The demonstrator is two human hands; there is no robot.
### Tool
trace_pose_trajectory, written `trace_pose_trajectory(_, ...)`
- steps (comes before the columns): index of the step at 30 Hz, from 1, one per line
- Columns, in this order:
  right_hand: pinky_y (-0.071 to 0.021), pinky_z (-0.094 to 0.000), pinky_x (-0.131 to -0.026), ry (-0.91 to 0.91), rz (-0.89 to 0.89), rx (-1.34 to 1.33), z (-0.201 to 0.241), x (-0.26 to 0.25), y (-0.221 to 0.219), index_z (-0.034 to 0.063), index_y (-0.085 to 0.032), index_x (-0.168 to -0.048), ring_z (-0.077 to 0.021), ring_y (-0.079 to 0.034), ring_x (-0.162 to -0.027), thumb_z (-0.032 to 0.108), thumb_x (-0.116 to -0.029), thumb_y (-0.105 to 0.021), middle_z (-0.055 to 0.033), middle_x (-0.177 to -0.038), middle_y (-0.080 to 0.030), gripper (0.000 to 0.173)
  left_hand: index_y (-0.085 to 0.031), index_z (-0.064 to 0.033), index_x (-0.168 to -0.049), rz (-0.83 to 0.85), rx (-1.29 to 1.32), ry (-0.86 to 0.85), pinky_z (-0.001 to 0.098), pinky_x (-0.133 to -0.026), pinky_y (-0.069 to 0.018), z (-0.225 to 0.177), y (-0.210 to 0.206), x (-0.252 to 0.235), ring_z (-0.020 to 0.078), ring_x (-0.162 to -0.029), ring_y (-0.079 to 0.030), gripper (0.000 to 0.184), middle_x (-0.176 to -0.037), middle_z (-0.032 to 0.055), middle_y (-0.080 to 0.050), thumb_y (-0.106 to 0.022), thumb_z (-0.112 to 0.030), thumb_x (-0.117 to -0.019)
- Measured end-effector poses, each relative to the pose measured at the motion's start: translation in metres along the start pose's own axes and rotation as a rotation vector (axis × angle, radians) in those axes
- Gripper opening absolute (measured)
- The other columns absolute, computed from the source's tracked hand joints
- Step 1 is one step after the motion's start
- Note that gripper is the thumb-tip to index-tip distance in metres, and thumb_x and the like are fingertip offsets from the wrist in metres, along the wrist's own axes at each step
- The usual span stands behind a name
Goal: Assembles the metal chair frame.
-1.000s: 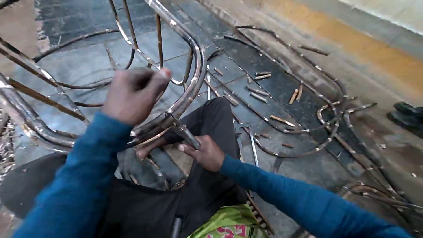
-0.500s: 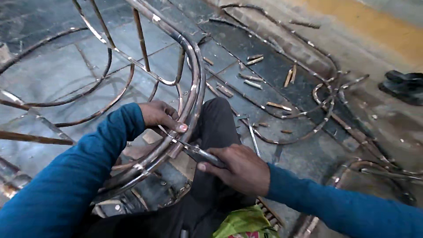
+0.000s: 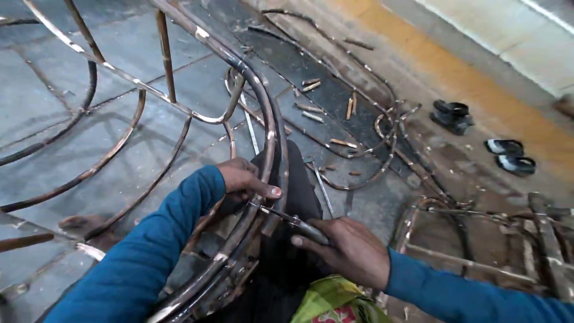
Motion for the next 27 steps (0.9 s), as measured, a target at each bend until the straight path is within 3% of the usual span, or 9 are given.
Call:
trace_pose_trajectory(2,-0.0531,-0.0446,-0.058,-0.035,0.062,-0.021,-0.005,-0.009,-0.009,0.0188,-0.068,-0.091,-0.0179,-0.064,-0.062,0.071,-0.0938,-0.054,0.0003,-0.065,-0.061,0.054,-0.068,-0.0022,-0.094,-0.009,-0.041,-0.02,0.0271,-0.058,-0.0523,-0.003,0.001,0.0,0.013,-0.057,-0.06,0.037,-0.071,0.0076,-0.066,-0.086,-0.033,-0.0836)
trace_pose_trajectory(4,-0.0533,-0.0414,-0.06,-0.04,0.163,-0.101,-0.007,-0.023,-0.018,0.0165,-0.069,-0.091,-0.0161,-0.063,-0.062,0.056,-0.096,-0.064,-0.0001,-0.067,-0.062,0.04,-0.07,-0.0009,-0.093,-0.015,-0.063,-0.042,0.0284,-0.061,-0.0549,-0.006,0.002,0.001,0.0135,-0.06,-0.063,0.038,-0.072,0.0084,-0.068,-0.088,-0.031,-0.0809)
trace_pose_trajectory(7,-0.0494,-0.0339,-0.053,0.022,0.304,-0.27,-0.005,-0.031,-0.017,0.0128,-0.07,-0.087,-0.0121,-0.057,-0.054,0.037,-0.0981,-0.068,-0.0003,-0.064,-0.06,0.027,-0.069,0.0007,-0.103,-0.012,-0.042,-0.091,0.0323,-0.067,-0.0572,-0.012,0.004,0.001,0.0168,-0.069,-0.067,0.042,-0.082,0.0115,-0.071,-0.089,-0.029,-0.0808)
trace_pose_trajectory(13,-0.0437,-0.0318,-0.046,0.034,0.49,-0.218,-0.029,-0.021,0.029,0.0122,-0.068,-0.074,-0.0119,-0.053,-0.046,0.039,-0.0947,-0.073,-0.0012,-0.057,-0.058,0.034,-0.069,0.0001,-0.112,-0.053,0.026,-0.152,0.0374,-0.07,-0.061,-0.024,-0.011,-0.007,0.0199,-0.072,-0.072,0.054,-0.085,0.0122,-0.074,-0.086,-0.042,-0.0826)
trace_pose_trajectory(17,-0.0535,-0.0449,-0.057,0.056,0.241,0.005,-0.019,-0.028,0.024,0.0171,-0.07,-0.083,-0.0177,-0.062,-0.059,0.068,-0.0948,-0.056,-0.0003,-0.064,-0.06,0.054,-0.059,-0.0024,-0.134,-0.19,-0.02,-0.264,0.0378,-0.077,-0.0624,-0.033,0.009,0.003,0.0183,-0.078,-0.072,0.075,-0.089,0.0088,-0.074,-0.095,-0.026,-0.0719)
trace_pose_trajectory(19,-0.0547,-0.0482,-0.059,0.103,0.044,-0.005,-0.017,-0.022,0.008,0.0183,-0.07,-0.089,-0.0199,-0.065,-0.062,0.068,-0.0954,-0.055,-0.0003,-0.064,-0.061,0.052,-0.058,-0.0061,-0.138,-0.294,-0.134,-0.324,0.0362,-0.076,-0.0635,-0.041,0.019,0.018,0.016,-0.079,-0.073,0.081,-0.092,0.0055,-0.075,-0.096,-0.032,-0.0713)
trace_pose_trajectory(23,-0.0485,-0.0443,-0.042,0.247,-0.404,-0.014,-0.014,0.008,-0.013,0.0226,-0.066,-0.088,-0.0178,-0.06,-0.049,0.062,-0.0944,-0.058,0.0033,-0.057,-0.057,0.041,-0.061,-0.0055,-0.129,-0.4,-0.082,-0.348,0.0358,-0.076,-0.0642,-0.04,0.012,0.034,0.0154,-0.08,-0.074,0.064,-0.094,0.0049,-0.075,-0.09,-0.035,-0.0801)
trace_pose_trajectory(25,-0.0483,-0.0418,-0.04,0.256,-0.49,0.001,-0.011,0.016,-0.011,0.0222,-0.067,-0.088,-0.0162,-0.06,-0.048,0.06,-0.0937,-0.06,0.0043,-0.061,-0.059,0.039,-0.055,-0.0042,-0.134,-0.404,0.022,-0.306,0.0387,-0.076,-0.0659,-0.032,0.004,0.03,0.0196,-0.081,-0.075,0.067,-0.096,0.0089,-0.075,-0.088,-0.032,-0.0828)
trace_pose_trajectory(27,-0.0486,-0.0408,-0.041,0.24,-0.472,-0.017,-0.01,0.017,-0.008,0.0216,-0.068,-0.088,-0.0156,-0.06,-0.049,0.066,-0.0949,-0.055,0.0043,-0.061,-0.059,0.046,-0.052,-0.0049,-0.141,-0.471,-0.017,-0.246,0.042,-0.077,-0.0656,-0.027,0.003,0.032,0.0211,-0.082,-0.076,0.075,-0.098,0.0094,-0.076,-0.086,-0.04,-0.0837)
Point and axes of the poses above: each hand's wrist, its own x-axis away from the middle knuckle, its own y-axis out of the back of the hand, z = x × y, the point moved 9 cm from there along -x, towards the middle knuckle
